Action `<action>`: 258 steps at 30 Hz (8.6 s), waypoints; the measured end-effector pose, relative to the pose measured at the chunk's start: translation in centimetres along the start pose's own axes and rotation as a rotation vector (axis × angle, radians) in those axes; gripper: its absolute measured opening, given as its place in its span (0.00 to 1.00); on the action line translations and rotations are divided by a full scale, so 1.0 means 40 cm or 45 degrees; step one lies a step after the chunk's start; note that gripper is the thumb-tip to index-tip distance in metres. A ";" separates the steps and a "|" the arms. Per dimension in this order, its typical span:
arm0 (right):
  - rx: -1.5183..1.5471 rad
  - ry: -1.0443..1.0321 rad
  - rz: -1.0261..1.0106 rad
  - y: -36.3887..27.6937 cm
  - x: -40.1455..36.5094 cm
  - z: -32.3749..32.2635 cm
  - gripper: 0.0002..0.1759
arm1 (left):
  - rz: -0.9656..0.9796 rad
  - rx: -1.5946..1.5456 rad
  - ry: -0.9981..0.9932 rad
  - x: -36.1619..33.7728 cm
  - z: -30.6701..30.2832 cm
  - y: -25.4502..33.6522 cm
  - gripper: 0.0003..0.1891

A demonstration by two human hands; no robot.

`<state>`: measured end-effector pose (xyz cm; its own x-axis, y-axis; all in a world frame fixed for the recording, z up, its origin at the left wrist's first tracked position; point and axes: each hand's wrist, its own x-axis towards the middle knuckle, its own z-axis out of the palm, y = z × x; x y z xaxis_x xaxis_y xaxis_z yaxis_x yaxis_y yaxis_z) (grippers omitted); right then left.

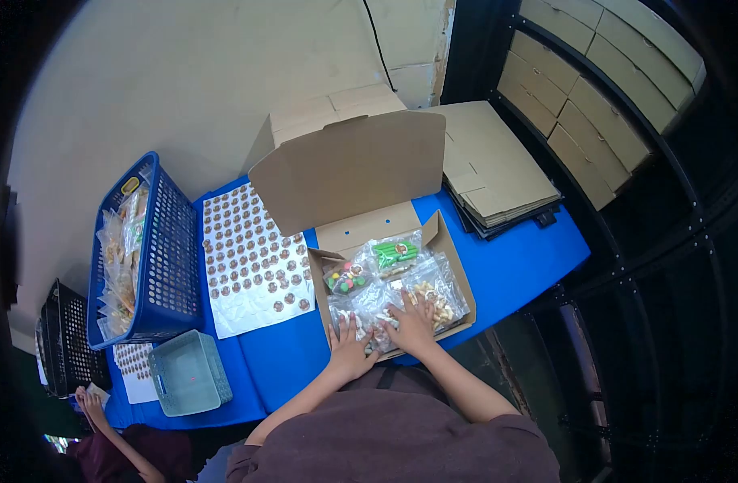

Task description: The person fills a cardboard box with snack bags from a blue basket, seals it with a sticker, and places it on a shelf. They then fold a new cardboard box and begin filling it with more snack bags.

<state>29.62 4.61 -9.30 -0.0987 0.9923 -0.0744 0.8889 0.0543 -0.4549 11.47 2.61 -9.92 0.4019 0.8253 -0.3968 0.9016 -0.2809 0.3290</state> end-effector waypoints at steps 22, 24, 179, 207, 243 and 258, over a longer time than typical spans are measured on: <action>0.262 0.003 -0.053 0.099 0.000 0.000 0.36 | 0.466 -0.155 0.051 0.142 0.010 0.004 0.34; 0.307 -0.072 -0.028 0.103 0.009 -0.013 0.41 | 0.456 -0.197 0.030 0.141 0.010 0.007 0.34; 0.194 0.343 -0.179 0.006 0.155 -0.074 0.14 | -0.978 -0.159 0.280 -0.335 -0.710 -1.025 0.17; 0.195 0.658 -0.100 0.005 0.134 -0.197 0.27 | -0.813 -0.740 0.387 -0.368 -0.701 -1.128 0.18; 0.105 0.568 -0.104 0.016 0.123 -0.159 0.27 | -1.263 -0.673 0.392 -0.517 -0.729 -1.180 0.38; -0.020 0.561 -0.145 -0.029 0.234 -0.168 0.26 | -0.918 -0.197 0.527 -0.526 -0.672 -1.287 0.29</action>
<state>30.65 14.56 -3.51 0.0004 0.9324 0.3615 0.8905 0.1641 -0.4243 -47.70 12.87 4.52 -0.3818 0.8980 -0.2186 0.8706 0.4288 0.2413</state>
